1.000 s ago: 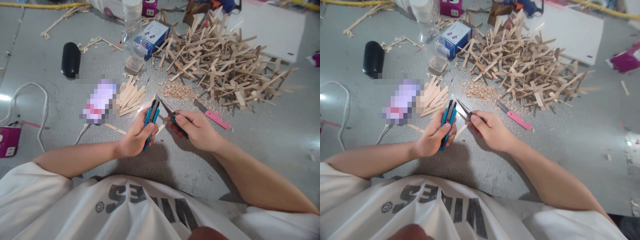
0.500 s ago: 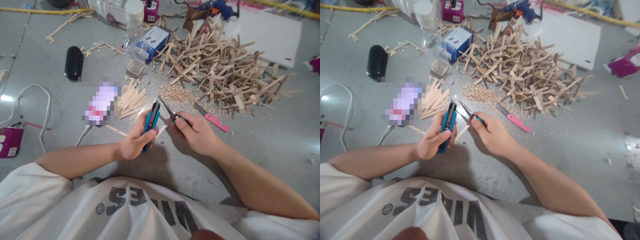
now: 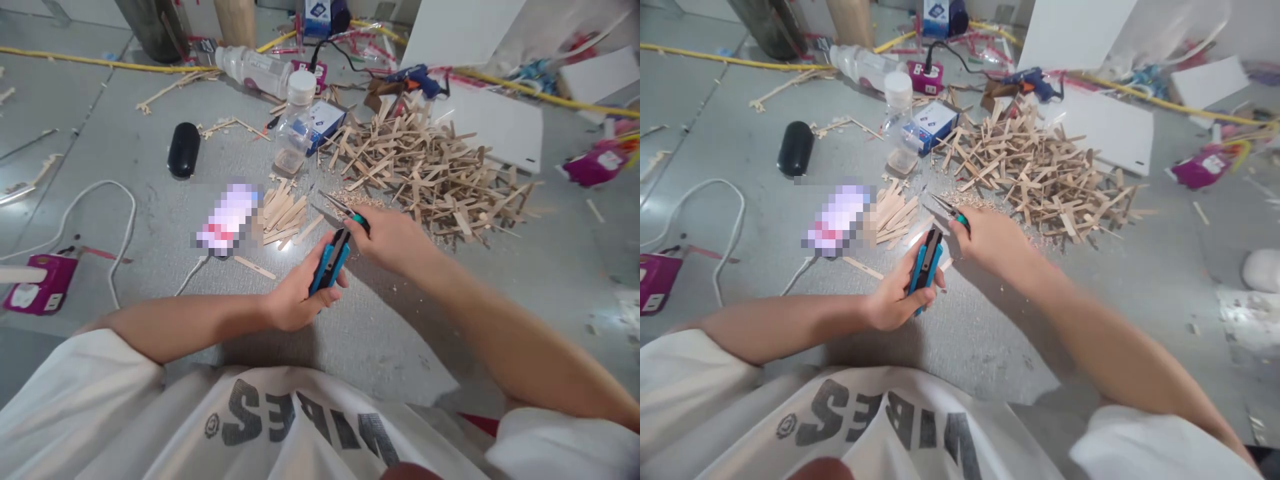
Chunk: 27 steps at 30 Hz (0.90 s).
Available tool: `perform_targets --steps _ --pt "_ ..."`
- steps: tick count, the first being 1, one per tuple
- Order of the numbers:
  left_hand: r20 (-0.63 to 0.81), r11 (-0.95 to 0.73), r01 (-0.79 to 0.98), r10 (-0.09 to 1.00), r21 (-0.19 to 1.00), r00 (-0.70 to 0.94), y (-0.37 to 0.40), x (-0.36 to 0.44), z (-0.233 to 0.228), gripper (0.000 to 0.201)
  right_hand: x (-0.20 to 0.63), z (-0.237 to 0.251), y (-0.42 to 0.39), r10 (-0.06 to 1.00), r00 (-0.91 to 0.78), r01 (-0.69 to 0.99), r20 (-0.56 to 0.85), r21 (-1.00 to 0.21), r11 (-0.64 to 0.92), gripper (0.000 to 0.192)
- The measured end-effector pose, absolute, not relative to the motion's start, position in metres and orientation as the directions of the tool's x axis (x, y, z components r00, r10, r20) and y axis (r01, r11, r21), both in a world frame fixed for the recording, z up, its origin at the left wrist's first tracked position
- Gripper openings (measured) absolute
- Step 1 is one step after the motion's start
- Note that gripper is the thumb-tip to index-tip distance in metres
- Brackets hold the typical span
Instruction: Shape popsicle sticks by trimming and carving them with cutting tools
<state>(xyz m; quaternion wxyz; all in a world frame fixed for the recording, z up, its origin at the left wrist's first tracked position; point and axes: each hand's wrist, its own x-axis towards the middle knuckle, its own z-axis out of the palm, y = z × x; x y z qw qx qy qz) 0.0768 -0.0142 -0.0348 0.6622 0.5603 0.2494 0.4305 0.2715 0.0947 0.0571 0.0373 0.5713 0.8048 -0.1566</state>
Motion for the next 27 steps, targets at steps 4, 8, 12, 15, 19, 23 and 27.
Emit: perform_targets --steps 4,8,12,15,19,23,27 --pt "0.18 -0.033 -0.286 0.844 0.958 0.505 -0.012 0.076 -0.031 0.091 0.252 0.061 0.123 0.906 -0.332 0.935 -0.263 0.033 0.352 0.046" --pt "0.19 -0.051 -0.275 0.84 0.96 0.508 -0.01 0.076 -0.028 0.09 0.242 0.057 0.143 0.904 -0.348 0.906 -0.247 0.158 0.392 0.051" --pt "0.165 -0.004 -0.32 0.863 0.947 0.478 -0.008 0.078 -0.028 0.089 0.239 0.054 0.15 0.902 -0.352 0.903 -0.248 0.164 0.397 0.051" --pt "0.13 0.042 -0.343 0.876 0.939 0.464 -0.008 0.079 -0.03 0.089 0.237 0.053 0.149 0.908 -0.353 0.903 -0.225 0.172 0.393 0.05" --pt "0.106 0.066 -0.35 0.887 0.934 0.449 -0.008 0.08 -0.031 0.088 0.232 0.056 0.147 0.91 -0.363 0.899 -0.199 0.181 0.398 0.05" --pt "0.113 0.058 -0.356 0.891 0.933 0.44 -0.007 0.081 -0.028 0.086 0.237 0.063 0.141 0.931 -0.319 0.923 -0.178 0.163 0.348 0.05" --pt "0.064 0.113 -0.385 0.906 0.916 0.419 -0.005 0.082 -0.027 0.089 0.255 0.064 0.113 0.961 -0.253 0.958 -0.116 0.107 0.265 0.049"
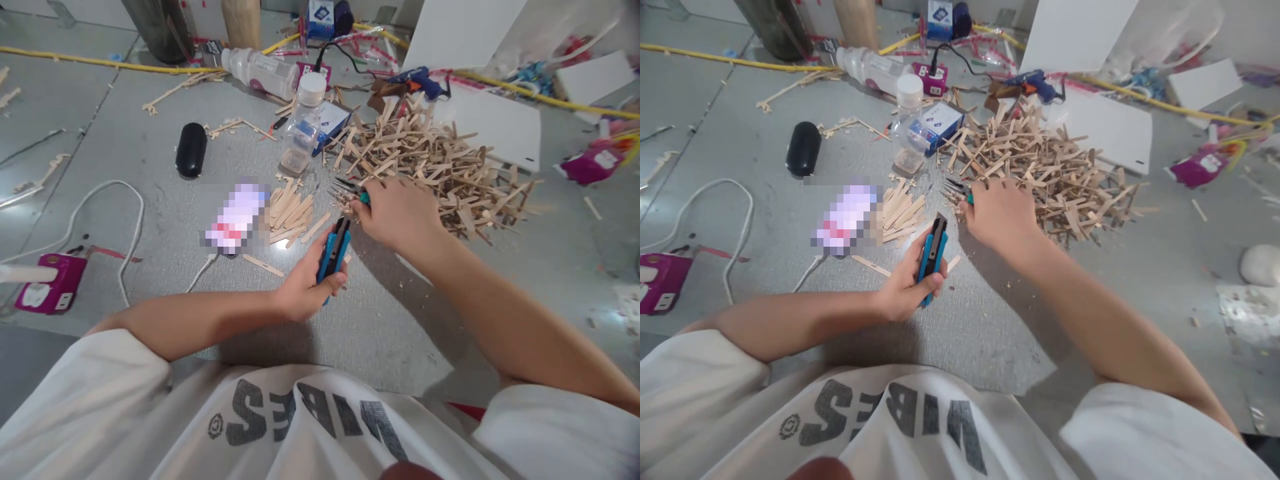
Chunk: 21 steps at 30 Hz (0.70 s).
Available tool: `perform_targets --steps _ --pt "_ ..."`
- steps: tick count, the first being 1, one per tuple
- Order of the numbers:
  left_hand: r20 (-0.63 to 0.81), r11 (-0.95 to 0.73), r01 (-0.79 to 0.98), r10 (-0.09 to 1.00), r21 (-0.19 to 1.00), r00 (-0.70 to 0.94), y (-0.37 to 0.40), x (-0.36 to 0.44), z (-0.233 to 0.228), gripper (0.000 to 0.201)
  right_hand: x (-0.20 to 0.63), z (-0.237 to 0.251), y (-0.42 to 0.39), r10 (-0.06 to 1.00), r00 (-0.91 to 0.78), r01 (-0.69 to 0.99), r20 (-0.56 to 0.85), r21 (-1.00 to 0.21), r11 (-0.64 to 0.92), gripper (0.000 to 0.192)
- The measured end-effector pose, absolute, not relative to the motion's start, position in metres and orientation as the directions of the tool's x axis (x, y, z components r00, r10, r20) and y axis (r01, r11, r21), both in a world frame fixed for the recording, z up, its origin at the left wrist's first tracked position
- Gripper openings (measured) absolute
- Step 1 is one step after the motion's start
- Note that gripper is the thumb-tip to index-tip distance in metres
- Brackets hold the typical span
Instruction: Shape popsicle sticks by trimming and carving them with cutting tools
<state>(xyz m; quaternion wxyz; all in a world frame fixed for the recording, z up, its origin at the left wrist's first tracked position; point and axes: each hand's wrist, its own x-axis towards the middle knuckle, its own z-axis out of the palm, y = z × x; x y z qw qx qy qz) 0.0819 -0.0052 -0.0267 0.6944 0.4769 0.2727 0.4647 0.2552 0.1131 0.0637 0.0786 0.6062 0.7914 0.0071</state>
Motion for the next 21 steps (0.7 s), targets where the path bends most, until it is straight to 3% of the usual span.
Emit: perform_targets --steps 8,12,21 --pt "0.004 0.136 -0.399 0.943 0.907 0.332 0.0 0.084 -0.023 0.087 0.282 0.031 0.04 0.981 -0.169 0.982 -0.095 0.065 0.175 0.045" --pt "0.057 0.09 -0.387 0.935 0.918 0.351 0.0 0.08 -0.024 0.077 0.291 0.016 0.038 0.981 -0.189 0.982 -0.028 0.01 0.19 0.045" --pt "0.085 0.034 -0.401 0.958 0.915 0.274 -0.003 0.078 -0.024 0.058 0.294 0.023 0.042 0.985 -0.17 0.983 -0.027 -0.076 0.168 0.045"
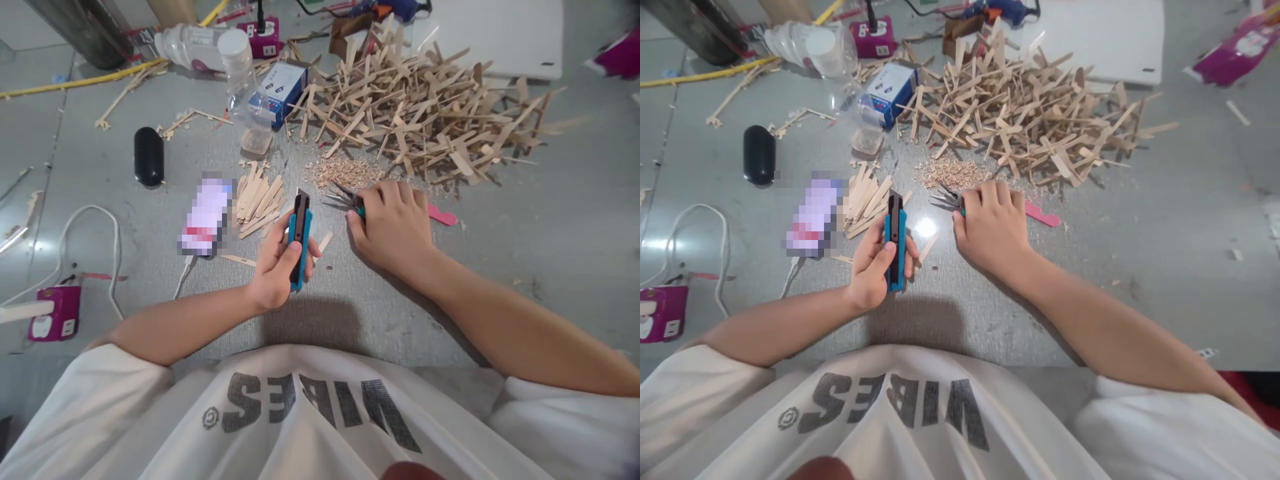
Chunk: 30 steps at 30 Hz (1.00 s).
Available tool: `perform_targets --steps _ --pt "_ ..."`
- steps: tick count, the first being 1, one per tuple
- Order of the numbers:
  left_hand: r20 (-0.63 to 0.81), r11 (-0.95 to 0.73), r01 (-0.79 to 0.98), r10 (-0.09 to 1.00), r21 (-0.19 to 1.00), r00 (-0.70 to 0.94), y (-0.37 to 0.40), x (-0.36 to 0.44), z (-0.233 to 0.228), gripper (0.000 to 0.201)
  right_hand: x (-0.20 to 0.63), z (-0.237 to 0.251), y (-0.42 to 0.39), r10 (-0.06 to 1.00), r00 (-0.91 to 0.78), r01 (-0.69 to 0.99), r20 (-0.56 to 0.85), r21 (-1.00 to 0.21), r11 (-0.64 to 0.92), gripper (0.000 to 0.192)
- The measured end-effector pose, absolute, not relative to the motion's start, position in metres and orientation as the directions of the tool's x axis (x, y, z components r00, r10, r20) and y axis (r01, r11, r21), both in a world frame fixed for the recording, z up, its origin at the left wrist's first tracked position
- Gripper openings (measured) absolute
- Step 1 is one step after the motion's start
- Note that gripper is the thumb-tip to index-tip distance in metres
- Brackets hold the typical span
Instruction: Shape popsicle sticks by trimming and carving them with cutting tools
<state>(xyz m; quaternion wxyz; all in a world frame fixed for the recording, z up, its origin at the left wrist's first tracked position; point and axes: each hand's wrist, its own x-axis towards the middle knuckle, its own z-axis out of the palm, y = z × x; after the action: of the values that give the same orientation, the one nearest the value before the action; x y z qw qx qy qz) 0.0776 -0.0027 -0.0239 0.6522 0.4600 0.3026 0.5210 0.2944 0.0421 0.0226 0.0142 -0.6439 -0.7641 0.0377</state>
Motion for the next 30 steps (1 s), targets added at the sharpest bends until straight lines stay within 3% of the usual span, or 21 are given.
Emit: perform_targets --steps 6,11,14,18,22,24,25,27,28,30 --pt "0.083 0.021 -0.394 0.966 0.919 0.246 -0.004 0.08 -0.026 0.06 0.322 0.062 0.049 0.973 -0.171 0.978 -0.152 -0.143 0.15 0.04" --pt "0.087 0.011 -0.357 0.963 0.934 0.256 -0.004 0.078 -0.027 0.055 0.337 0.074 0.045 0.89 -0.293 0.954 -0.35 -0.043 0.297 0.017" --pt "0.086 0.006 -0.336 0.962 0.942 0.26 -0.004 0.076 -0.028 0.055 0.337 0.068 0.044 0.857 -0.311 0.938 -0.411 0.01 0.345 0.013" --pt "0.146 -0.046 -0.343 0.952 0.938 0.269 -0.003 0.073 -0.034 0.052 0.339 0.059 0.049 0.894 -0.278 0.949 -0.351 0.046 0.313 0.016" --pt "0.279 -0.202 -0.257 0.907 0.945 0.314 -0.001 0.071 -0.035 0.052 0.337 0.061 0.046 0.936 -0.311 0.945 -0.162 0.053 0.323 0.025" --pt "0.285 -0.232 -0.188 0.893 0.954 0.349 -0.002 0.071 -0.032 0.055 0.329 0.061 0.039 0.937 -0.347 0.929 -0.036 -0.147 0.339 0.04" --pt "0.268 -0.218 -0.171 0.892 0.961 0.365 -0.003 0.071 -0.03 0.058 0.323 0.06 0.035 0.908 -0.419 0.851 0.005 -0.347 0.394 0.049" --pt "0.227 -0.168 -0.184 0.899 0.969 0.374 -0.005 0.073 -0.027 0.067 0.31 0.052 0.025 0.816 -0.576 0.495 0.058 -0.769 0.404 0.064" --pt "0.218 -0.15 -0.205 0.905 0.967 0.365 -0.006 0.074 -0.026 0.07 0.303 0.046 0.02 0.8 -0.593 0.338 0.096 -0.871 0.356 0.066" --pt "0.216 -0.143 -0.236 0.922 0.961 0.322 -0.006 0.076 -0.025 0.072 0.29 0.03 0.012 0.86 -0.496 0.254 0.118 -0.928 0.274 0.055"
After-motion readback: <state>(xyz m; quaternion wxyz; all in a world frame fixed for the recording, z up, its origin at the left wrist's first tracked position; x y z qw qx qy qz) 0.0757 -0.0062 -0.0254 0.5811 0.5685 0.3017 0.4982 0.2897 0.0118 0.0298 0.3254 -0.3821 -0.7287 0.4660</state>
